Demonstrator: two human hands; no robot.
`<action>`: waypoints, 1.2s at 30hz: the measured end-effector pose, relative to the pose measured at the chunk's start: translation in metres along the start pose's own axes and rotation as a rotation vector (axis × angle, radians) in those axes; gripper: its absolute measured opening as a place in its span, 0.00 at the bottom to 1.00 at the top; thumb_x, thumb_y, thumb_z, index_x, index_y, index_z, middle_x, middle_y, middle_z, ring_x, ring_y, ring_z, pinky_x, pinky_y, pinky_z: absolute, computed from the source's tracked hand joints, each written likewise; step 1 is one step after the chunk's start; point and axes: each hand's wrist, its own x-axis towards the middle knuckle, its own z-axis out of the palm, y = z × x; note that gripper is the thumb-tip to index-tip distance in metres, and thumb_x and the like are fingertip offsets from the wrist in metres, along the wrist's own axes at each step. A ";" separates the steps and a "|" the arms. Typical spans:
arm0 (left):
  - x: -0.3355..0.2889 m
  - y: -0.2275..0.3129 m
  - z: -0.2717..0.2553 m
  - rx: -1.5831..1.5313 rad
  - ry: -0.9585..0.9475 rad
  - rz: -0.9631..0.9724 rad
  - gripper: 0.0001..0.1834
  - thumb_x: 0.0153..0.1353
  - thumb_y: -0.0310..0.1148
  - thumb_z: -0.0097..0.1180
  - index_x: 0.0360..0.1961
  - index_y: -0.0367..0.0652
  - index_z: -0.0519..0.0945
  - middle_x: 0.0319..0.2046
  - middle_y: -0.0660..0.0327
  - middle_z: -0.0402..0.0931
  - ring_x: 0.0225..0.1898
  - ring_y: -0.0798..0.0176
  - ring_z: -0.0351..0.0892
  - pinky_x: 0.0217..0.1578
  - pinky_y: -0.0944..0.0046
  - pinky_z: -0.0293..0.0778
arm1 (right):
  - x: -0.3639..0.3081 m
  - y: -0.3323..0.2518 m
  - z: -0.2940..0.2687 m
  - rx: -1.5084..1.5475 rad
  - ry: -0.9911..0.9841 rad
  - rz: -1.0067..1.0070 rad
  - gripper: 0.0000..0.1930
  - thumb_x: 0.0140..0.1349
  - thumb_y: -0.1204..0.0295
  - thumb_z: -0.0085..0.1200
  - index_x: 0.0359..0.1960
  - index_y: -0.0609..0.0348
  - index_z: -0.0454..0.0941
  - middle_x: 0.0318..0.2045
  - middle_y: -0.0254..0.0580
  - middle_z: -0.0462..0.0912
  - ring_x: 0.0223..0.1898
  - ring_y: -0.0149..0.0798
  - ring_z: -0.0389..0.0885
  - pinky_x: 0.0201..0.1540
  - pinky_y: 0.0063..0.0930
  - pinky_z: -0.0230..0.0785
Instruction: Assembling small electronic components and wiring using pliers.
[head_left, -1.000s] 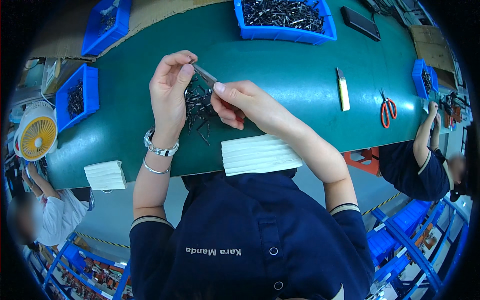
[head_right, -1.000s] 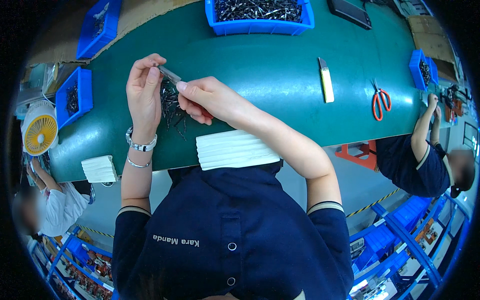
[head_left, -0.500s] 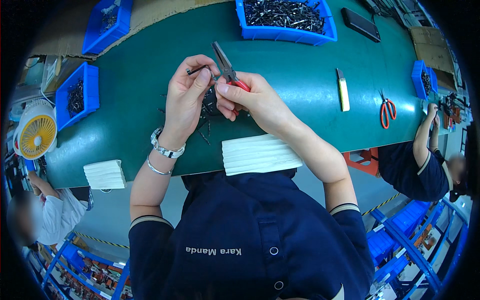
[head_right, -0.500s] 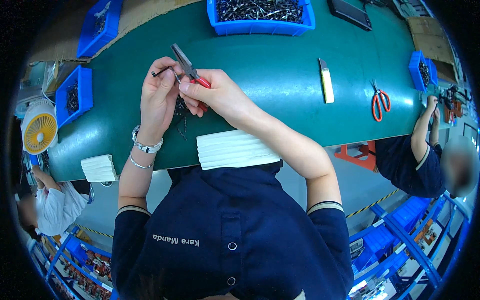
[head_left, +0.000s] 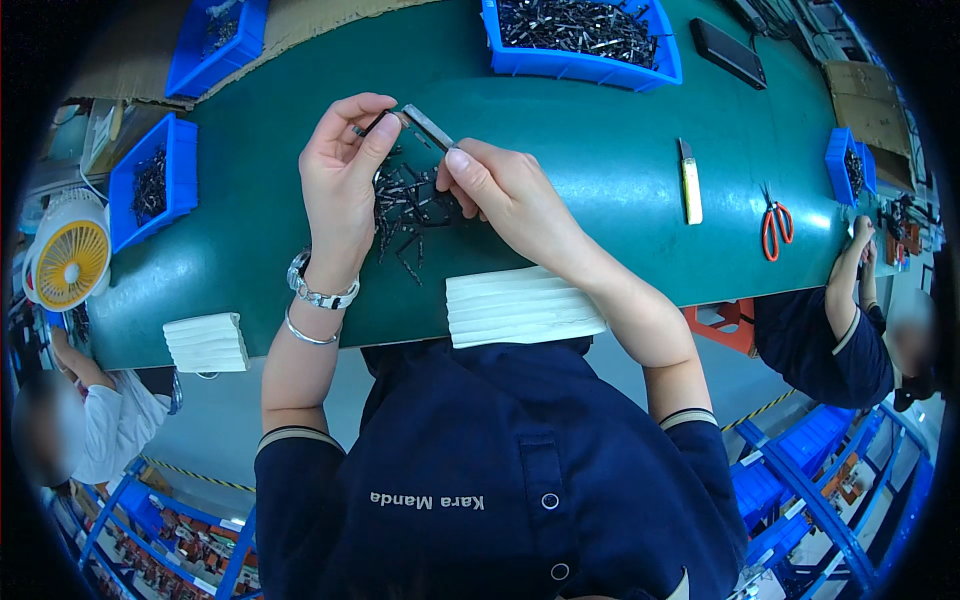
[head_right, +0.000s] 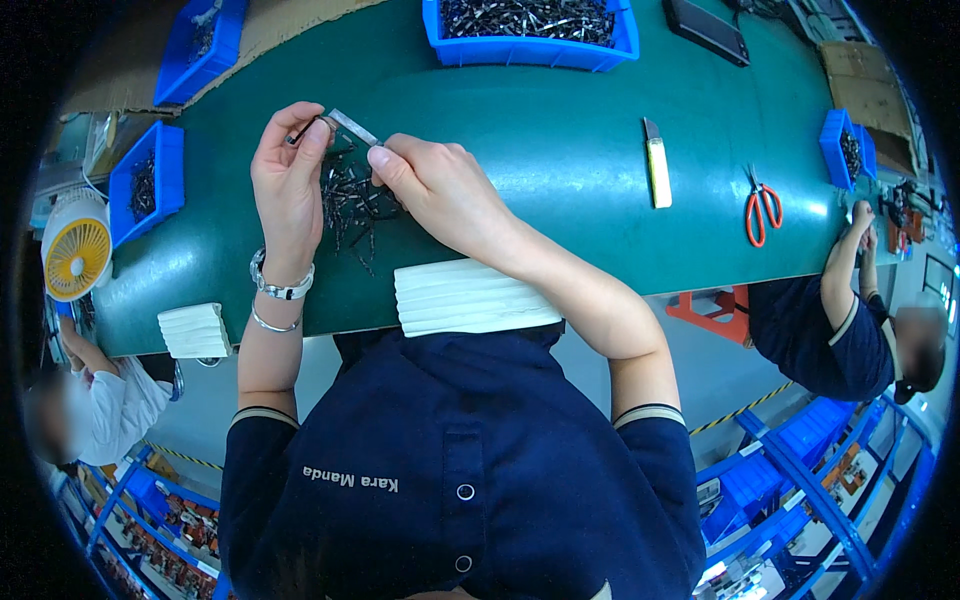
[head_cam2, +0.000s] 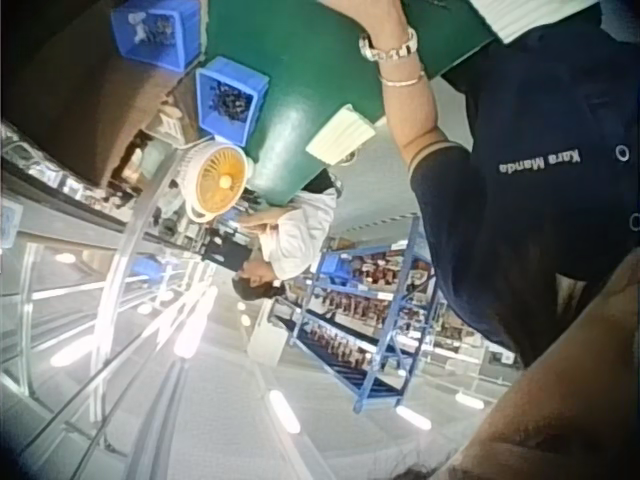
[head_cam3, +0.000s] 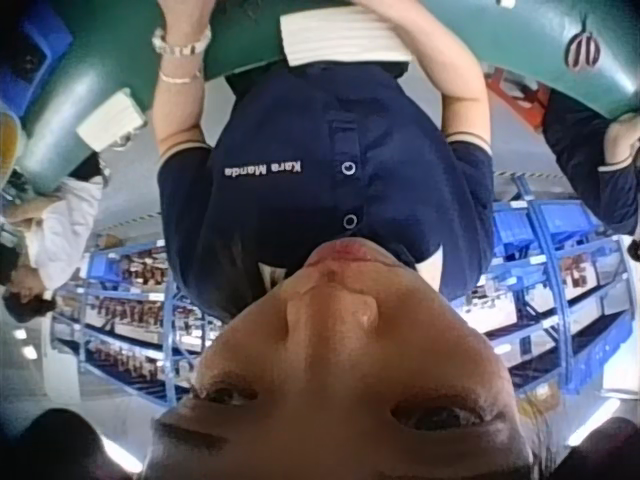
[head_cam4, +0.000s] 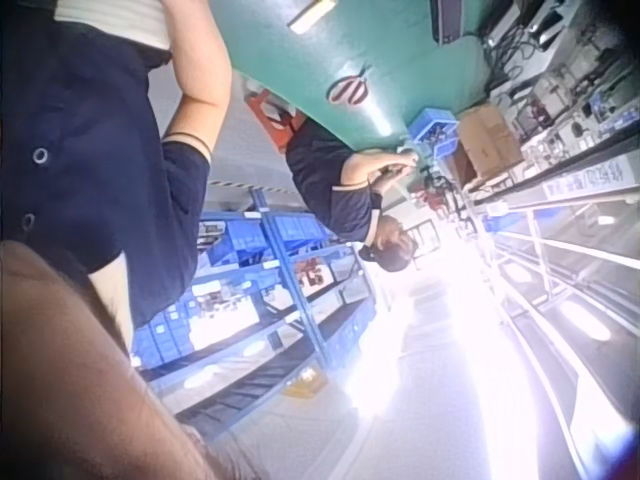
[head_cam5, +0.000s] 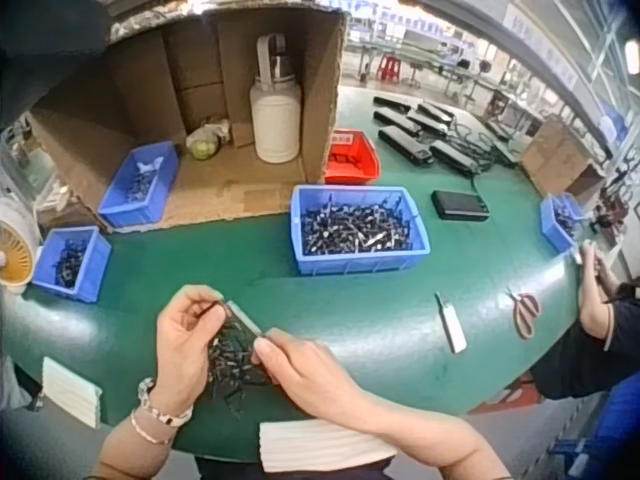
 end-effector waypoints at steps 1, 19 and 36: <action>0.000 0.001 0.000 -0.001 0.001 -0.001 0.10 0.60 0.24 0.59 0.43 0.35 0.77 0.37 0.62 0.77 0.39 0.73 0.76 0.42 0.75 0.70 | 0.000 0.000 0.000 -0.001 -0.001 0.001 0.23 0.71 0.56 0.38 0.29 0.62 0.76 0.18 0.49 0.75 0.24 0.50 0.77 0.30 0.39 0.67; -0.003 0.003 0.004 0.140 0.029 0.056 0.08 0.59 0.22 0.59 0.41 0.35 0.78 0.35 0.64 0.77 0.36 0.75 0.74 0.40 0.76 0.69 | 0.001 -0.002 -0.001 -0.098 -0.017 -0.012 0.25 0.71 0.54 0.37 0.26 0.63 0.75 0.21 0.50 0.78 0.27 0.54 0.77 0.33 0.43 0.67; -0.008 0.003 0.007 0.096 0.125 0.079 0.08 0.58 0.21 0.59 0.39 0.35 0.78 0.32 0.64 0.76 0.34 0.75 0.73 0.38 0.77 0.70 | 0.005 0.006 0.001 0.130 -0.065 0.015 0.26 0.70 0.52 0.38 0.25 0.62 0.76 0.13 0.39 0.74 0.20 0.37 0.76 0.25 0.32 0.66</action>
